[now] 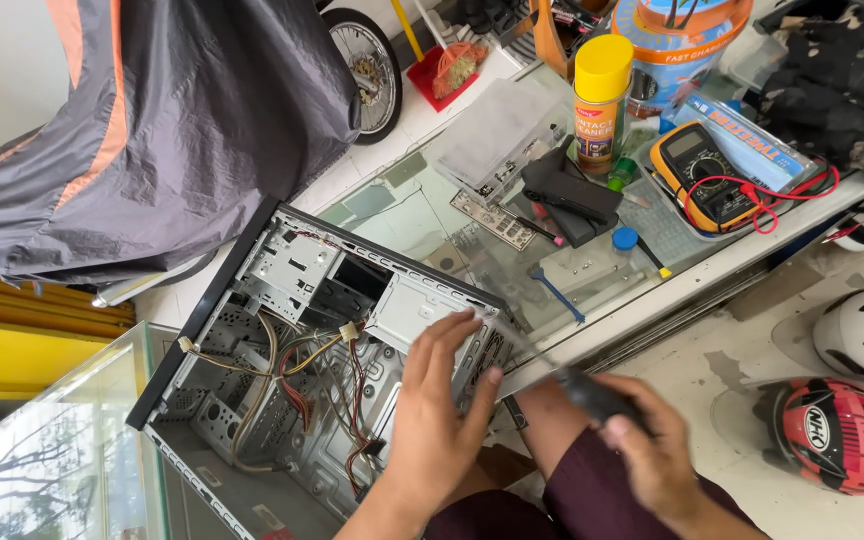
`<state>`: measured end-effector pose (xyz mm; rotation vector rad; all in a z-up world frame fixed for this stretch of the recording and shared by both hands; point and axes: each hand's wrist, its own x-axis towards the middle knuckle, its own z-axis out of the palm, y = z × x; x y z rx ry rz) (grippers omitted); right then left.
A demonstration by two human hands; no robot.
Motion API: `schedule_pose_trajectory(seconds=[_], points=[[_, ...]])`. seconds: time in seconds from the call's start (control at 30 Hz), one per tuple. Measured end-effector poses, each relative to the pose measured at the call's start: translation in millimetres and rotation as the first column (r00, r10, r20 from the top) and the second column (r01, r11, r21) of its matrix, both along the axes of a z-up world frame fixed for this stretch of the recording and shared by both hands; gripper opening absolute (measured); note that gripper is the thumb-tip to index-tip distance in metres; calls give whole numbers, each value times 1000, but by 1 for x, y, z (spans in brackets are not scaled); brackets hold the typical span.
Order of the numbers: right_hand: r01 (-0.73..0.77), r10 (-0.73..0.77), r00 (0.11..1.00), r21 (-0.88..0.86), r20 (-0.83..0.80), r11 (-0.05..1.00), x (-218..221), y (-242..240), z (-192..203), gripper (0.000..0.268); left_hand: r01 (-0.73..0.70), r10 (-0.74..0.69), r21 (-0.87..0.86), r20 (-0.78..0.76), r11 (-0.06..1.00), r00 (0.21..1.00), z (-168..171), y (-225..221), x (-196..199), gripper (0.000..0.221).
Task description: Installing a power supply unit into a computer case and securing it with screws using a screwdriver.
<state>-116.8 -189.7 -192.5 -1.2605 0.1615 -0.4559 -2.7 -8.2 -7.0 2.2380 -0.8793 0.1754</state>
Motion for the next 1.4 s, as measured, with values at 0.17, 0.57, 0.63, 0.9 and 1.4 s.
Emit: schedule_pose_trajectory(seconds=[0.17, 0.57, 0.63, 0.9, 1.4], points=[[81, -135, 988, -485, -78, 871, -3, -45, 4, 39, -40, 45, 89, -54, 995, 998, -14, -1, 12, 39], [269, -179, 963, -737, 201, 620, -2, -49, -7, 36, -12, 11, 95, 7, 995, 1000, -23, 0, 11, 38], [287, -184, 958, -760, 220, 584, -3, -51, -10, 35, -3, 1, 102, 18, 995, 1000, -23, 1, 12, 39], [318, -184, 948, -782, 260, 536, -3, -51, -21, 35, 4, -3, 109, -6, 994, 1000, -21, 1, 11, 41], [405, -189, 914, -811, 358, 422, -6, -56, -12, 35, 7, -6, 111, -5, 994, 1000, -20, 0, 11, 40]])
